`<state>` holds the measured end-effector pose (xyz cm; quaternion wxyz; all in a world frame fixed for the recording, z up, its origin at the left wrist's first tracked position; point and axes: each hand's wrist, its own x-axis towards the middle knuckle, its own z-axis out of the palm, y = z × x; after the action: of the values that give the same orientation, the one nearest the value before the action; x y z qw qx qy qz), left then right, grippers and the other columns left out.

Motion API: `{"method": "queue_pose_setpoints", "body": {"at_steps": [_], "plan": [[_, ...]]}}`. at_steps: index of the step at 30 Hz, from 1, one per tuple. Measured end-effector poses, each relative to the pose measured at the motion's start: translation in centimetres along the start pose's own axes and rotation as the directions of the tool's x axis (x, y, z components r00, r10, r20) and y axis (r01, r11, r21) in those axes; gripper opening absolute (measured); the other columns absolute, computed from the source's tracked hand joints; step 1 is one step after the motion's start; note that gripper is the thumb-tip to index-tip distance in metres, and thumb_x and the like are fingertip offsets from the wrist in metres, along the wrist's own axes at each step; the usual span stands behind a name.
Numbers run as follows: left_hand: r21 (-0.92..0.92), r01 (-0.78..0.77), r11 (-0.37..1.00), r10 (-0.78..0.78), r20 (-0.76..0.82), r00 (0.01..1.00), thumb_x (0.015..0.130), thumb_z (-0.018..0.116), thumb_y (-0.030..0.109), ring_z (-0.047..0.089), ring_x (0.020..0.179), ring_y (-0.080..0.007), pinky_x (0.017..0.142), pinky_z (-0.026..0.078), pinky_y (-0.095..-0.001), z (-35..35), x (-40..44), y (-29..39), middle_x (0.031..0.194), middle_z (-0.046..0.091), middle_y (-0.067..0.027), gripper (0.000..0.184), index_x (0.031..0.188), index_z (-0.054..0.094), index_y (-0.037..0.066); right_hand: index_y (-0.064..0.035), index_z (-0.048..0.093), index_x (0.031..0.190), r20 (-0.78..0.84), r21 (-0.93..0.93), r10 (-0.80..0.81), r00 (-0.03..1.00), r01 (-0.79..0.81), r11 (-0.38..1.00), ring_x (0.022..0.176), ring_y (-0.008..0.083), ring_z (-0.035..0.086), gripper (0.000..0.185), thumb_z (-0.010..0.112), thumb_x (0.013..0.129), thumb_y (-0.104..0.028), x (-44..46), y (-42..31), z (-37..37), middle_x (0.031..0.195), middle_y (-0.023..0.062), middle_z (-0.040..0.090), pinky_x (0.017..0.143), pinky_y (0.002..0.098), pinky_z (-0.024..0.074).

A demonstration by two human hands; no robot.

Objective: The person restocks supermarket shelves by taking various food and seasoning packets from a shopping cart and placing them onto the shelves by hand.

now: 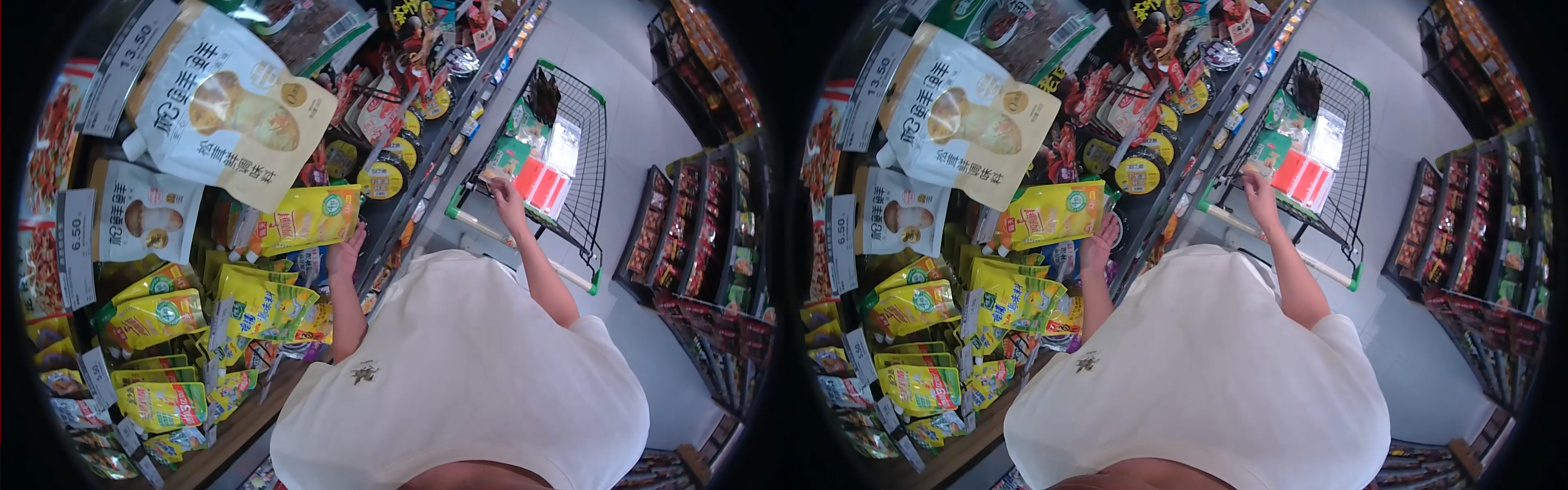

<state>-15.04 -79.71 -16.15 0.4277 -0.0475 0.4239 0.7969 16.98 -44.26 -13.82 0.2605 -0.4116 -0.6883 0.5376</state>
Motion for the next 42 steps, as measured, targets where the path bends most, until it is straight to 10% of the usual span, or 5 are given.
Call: {"method": "queue_pose_setpoints", "body": {"at_steps": [2, 10, 25, 31, 42], "plan": [[-0.024, -0.215, 0.976, 0.216, 0.039, 0.976, 0.103, 0.047, 0.027, 0.06, 0.123, -0.034, 0.105, 0.052, -0.0461, 3.3, -0.1, 1.1, 0.141, 0.057, -0.016, 0.045, 0.141, 0.047, 0.002, 0.0013, 0.06, 0.123, -0.059, -0.132, -0.019, 0.998, 0.011, 0.991, 0.106, 0.0265, 0.068, 0.027, 0.054, 0.097, -0.003, -1.7, 1.0, -1.3, 0.114, 0.0168, 0.071, 0.095, 0.0352, 0.0517], [-0.315, -0.32, 0.893, 0.144, -0.473, 0.869, 0.102, 0.045, 0.038, 0.048, 0.136, -0.0342, 0.115, 0.037, -0.0546, 5.1, 4.1, 4.0, 0.149, 0.051, -0.0115, 0.051, 0.142, 0.05, 0.007, -0.0023, 0.062, 0.122, -0.059, -0.386, -0.11, 0.992, 0.079, 0.919, 0.113, 0.0399, 0.06, 0.034, 0.057, 0.088, -0.005, -8.2, 2.5, -2.6, 0.117, 0.0221, 0.065, 0.098, 0.0473, 0.0476], [-0.409, -0.233, 0.882, 0.213, -0.096, 0.972, 0.106, 0.04, 0.03, 0.04, 0.143, -0.0345, 0.118, 0.033, -0.0498, 6.4, 5.6, 0.9, 0.155, 0.043, -0.0119, 0.047, 0.144, 0.047, 0.005, 0.0002, 0.06, 0.124, -0.389, -0.361, -0.189, 0.902, 0.04, 0.932, 0.106, 0.0354, 0.061, 0.037, 0.056, 0.087, 0.001, -9.4, 1.8, -8.3, 0.114, 0.0195, 0.064, 0.095, 0.0429, 0.0486], [0.168, 0.103, 0.98, -0.112, 0.043, 0.993, 0.105, 0.045, 0.048, 0.041, 0.142, -0.0349, 0.117, 0.037, -0.0483, 11.6, 5.6, -8.6, 0.153, 0.043, -0.0118, 0.059, 0.145, 0.041, 0.005, -0.0001, 0.063, 0.119, -0.487, -0.337, -0.113, 0.866, -0.067, 0.939, 0.106, 0.0351, 0.063, 0.032, 0.056, 0.088, -0.002, -8.0, 0.3, -11.8, 0.11, 0.0172, 0.068, 0.092, 0.0437, 0.0503], [0.734, -0.051, 0.678, -0.21, 0.259, 0.943, 0.107, 0.049, 0.032, 0.064, 0.119, -0.0297, 0.101, 0.052, -0.0389, 36.0, 11.4, -17.8, 0.128, 0.063, -0.0199, 0.045, 0.128, 0.056, -0.006, -0.0005, 0.066, 0.107, -0.34, -0.438, 0.077, 0.937, -0.231, 0.869, 0.094, 0.0389, 0.067, 0.023, 0.059, 0.085, -0.007, -4.1, 8.6, -16.8, 0.099, 0.0206, 0.07, 0.083, 0.0491, 0.0528]]}}
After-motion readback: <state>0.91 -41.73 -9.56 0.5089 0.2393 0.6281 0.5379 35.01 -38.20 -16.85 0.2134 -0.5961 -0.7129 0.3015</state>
